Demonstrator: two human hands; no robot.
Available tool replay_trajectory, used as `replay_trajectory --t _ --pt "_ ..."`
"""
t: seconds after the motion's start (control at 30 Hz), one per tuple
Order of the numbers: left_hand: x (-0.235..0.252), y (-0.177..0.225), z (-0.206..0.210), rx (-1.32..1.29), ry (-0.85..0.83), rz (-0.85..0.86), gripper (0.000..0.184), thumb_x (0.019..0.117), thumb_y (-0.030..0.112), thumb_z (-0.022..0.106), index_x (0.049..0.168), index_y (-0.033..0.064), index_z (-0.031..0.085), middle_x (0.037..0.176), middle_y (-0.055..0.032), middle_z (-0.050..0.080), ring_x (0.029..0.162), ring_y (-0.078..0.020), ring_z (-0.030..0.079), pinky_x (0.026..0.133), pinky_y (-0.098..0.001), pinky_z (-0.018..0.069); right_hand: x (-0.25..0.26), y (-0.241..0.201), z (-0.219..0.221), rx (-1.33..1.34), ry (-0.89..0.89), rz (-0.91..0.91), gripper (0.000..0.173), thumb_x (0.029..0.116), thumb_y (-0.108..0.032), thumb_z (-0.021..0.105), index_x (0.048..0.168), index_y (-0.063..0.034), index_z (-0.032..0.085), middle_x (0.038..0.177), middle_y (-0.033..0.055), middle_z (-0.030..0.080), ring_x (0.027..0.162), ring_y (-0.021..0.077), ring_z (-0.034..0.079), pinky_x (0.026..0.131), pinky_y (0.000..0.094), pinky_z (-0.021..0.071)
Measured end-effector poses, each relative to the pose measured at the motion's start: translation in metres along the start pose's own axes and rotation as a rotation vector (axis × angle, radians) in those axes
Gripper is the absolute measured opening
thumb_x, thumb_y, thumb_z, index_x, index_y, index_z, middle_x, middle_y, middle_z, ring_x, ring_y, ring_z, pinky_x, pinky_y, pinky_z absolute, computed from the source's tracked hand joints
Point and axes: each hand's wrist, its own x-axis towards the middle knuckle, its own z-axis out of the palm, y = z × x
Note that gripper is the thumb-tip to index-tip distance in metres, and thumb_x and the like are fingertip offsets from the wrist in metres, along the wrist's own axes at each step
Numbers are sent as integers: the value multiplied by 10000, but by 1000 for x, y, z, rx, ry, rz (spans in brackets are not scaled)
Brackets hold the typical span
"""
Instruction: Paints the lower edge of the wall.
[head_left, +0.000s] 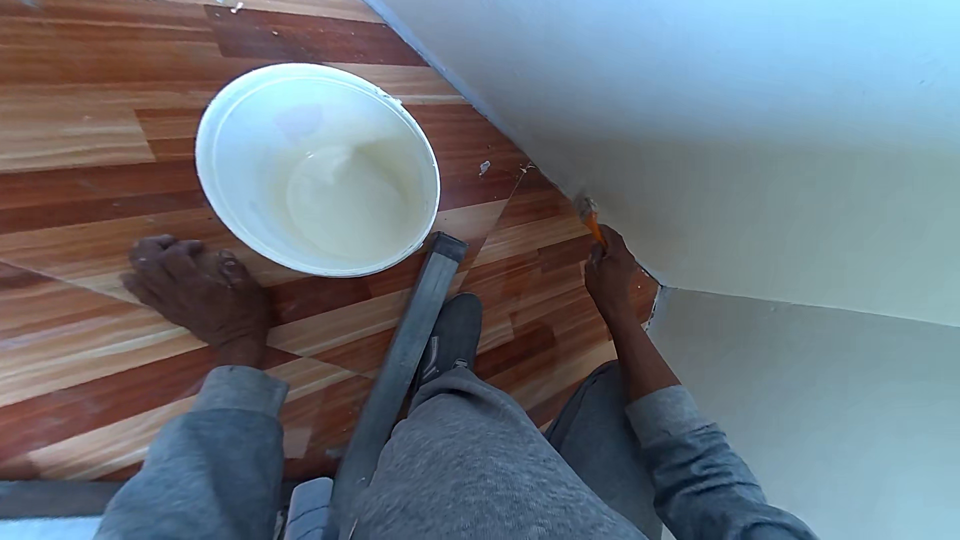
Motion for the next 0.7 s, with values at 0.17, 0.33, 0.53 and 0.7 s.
replay_trajectory --t 0.17,0.33,0.53,0.7 --pt "-3 -7 1 23 -53 37 506 1070 416 310 1343 46 522 1559 -184 374 1489 -372 298 1219 -581 179 58 -58 31 132 0 -133 355 1043 -115 501 1365 -35 628 1210 188 697 1060 320 704 900 493 581" --pt "-3 -4 0 18 -46 36 491 1070 408 317 1333 52 530 1549 -172 390 1496 -353 293 1225 -572 163 78 -53 52 127 -19 -32 356 1050 -129 482 1365 -36 619 1241 195 689 1076 329 703 913 517 573" --pt "0 3 -4 -4 -12 3 484 1059 441 361 1324 79 542 1525 -150 432 1494 -326 311 1235 -547 138 -9 -16 6 -16 -55 122 363 1109 -254 408 1260 8 608 889 218 681 796 396 688 697 593 553" --pt "0 7 -5 -8 -12 9 476 1062 423 360 1325 71 543 1537 -158 421 1497 -329 305 1234 -546 147 0 -34 -11 22 -43 83 398 1120 -296 388 1159 -11 663 922 187 682 807 346 682 712 550 555"
